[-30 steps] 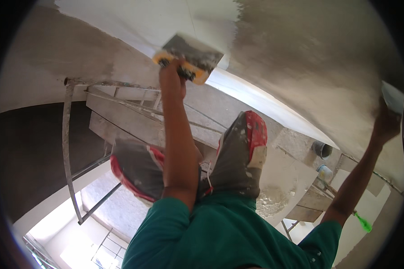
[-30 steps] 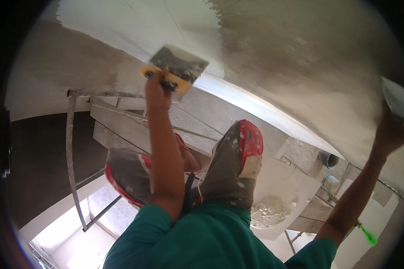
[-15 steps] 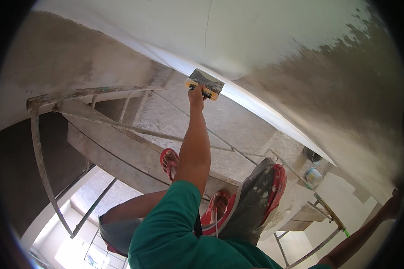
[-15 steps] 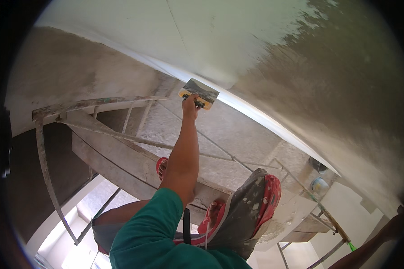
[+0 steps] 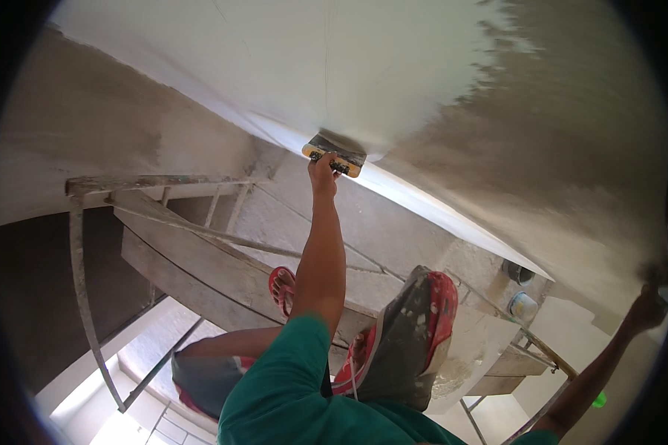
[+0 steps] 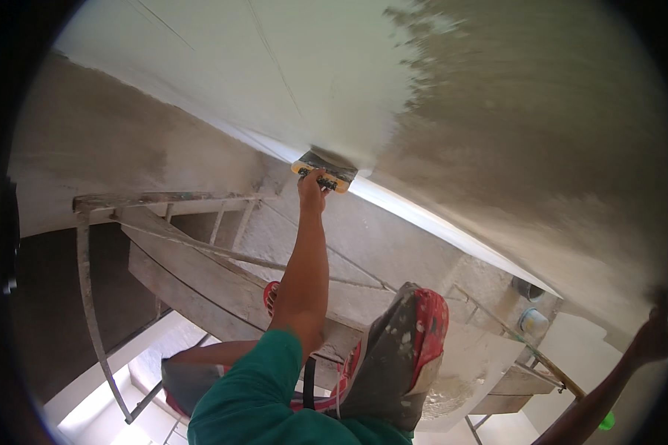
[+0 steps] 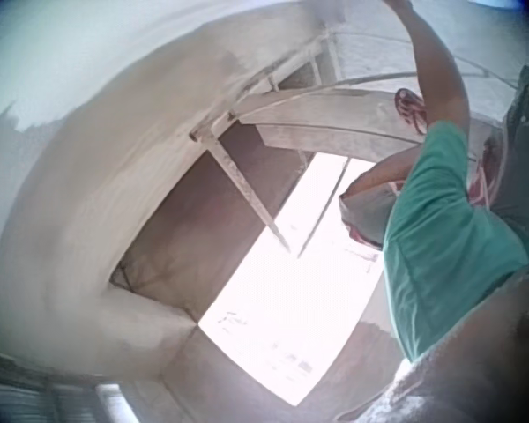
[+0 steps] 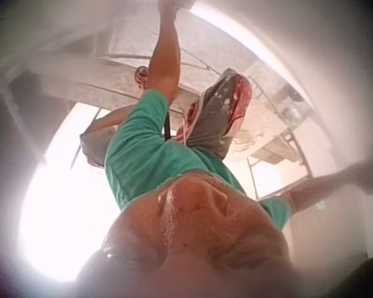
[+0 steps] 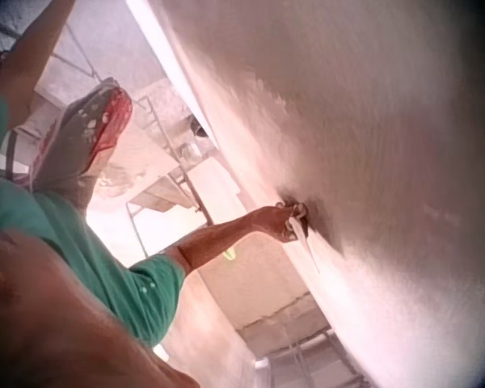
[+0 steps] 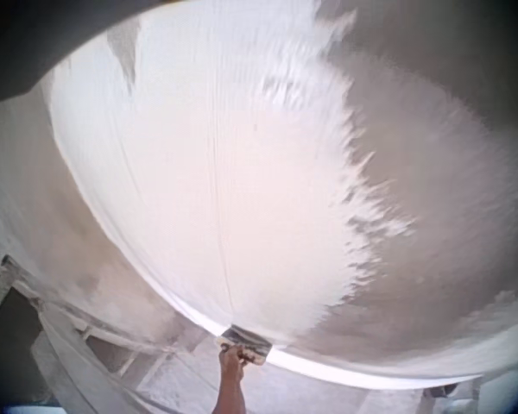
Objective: The person applies white plaster to a ceiling using a trowel and hawk. They repeatedly scoop plaster from the hawk and spread it across the ceiling surface in smooth strokes.
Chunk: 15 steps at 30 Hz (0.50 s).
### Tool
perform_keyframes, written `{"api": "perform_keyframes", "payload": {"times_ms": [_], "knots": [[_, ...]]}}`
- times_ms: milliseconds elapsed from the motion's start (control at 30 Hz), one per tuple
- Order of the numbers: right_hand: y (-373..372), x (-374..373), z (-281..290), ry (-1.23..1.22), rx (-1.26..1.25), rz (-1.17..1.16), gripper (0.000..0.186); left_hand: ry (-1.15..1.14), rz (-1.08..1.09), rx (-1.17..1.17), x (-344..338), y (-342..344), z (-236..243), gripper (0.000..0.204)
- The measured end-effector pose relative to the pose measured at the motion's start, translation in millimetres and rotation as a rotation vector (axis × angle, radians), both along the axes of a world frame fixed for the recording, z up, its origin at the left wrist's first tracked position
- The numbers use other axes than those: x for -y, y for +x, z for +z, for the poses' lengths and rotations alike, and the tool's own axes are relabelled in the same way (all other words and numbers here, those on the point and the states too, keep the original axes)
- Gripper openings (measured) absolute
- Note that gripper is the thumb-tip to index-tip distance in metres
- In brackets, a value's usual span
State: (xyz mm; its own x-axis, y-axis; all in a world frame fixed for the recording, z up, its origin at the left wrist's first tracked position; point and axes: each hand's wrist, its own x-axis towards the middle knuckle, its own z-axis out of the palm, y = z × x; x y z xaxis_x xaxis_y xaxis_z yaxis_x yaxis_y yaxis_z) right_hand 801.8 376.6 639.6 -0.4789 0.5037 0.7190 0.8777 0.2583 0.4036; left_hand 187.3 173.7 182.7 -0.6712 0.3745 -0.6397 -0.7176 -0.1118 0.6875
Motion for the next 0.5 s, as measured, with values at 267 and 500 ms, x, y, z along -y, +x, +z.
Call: {"api": "perform_keyframes", "payload": {"times_ms": [267, 500], "knots": [[-30, -1, -21, -0.359, -0.766, 0.380, 0.036, 0.116, -0.056, -0.317, -9, 26, 293, 0.019], [-83, 34, 20, -0.227, -0.564, 0.222, 0.036, 0.168, -0.159, -0.726, -11, 74, 571, 0.018]]}}
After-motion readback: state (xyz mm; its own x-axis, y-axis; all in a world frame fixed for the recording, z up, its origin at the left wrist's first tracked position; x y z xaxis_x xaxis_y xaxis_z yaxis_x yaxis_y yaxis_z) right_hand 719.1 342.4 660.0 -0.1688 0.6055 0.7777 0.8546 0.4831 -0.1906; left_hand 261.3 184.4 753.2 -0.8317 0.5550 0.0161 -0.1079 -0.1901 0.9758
